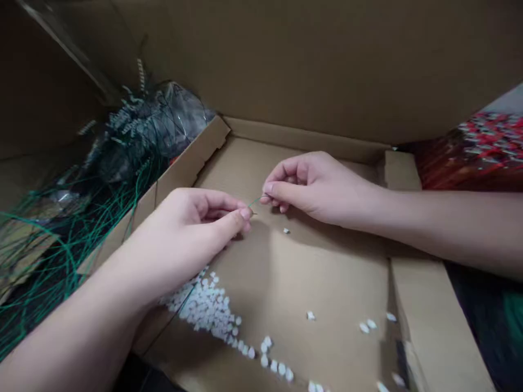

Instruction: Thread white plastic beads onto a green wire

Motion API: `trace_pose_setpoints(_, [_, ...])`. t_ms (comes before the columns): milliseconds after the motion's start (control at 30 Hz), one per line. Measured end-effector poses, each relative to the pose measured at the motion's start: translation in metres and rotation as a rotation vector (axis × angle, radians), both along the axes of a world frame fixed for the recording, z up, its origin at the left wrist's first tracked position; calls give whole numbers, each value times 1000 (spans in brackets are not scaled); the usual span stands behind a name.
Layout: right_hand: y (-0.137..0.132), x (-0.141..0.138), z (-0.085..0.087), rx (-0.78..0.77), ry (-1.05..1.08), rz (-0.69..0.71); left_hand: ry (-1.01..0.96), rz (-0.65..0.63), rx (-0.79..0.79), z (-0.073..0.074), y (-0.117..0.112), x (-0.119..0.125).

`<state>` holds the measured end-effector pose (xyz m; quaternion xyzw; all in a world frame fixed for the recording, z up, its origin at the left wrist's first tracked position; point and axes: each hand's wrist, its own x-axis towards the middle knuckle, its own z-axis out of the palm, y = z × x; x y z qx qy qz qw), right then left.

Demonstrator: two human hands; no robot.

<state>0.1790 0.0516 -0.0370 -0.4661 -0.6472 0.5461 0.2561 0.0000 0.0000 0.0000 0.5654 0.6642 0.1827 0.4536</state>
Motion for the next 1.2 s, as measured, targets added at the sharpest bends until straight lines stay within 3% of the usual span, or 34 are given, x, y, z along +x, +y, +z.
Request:
trace_pose_setpoints(533, [-14,1,-1,349,19,226,-22,-87,68,-9,-1,-3])
trace_pose_setpoints(767, [-4,1,2,74,35,182,-56,10,70,-11,0,-4])
trace_pose_setpoints(967, [1,4,4,-15,-64,179,-169,116,92,-8,-1,-1])
trace_pose_setpoints(1200, [0,3,6,-181,104,187,-201,176,124,-2,-4,5])
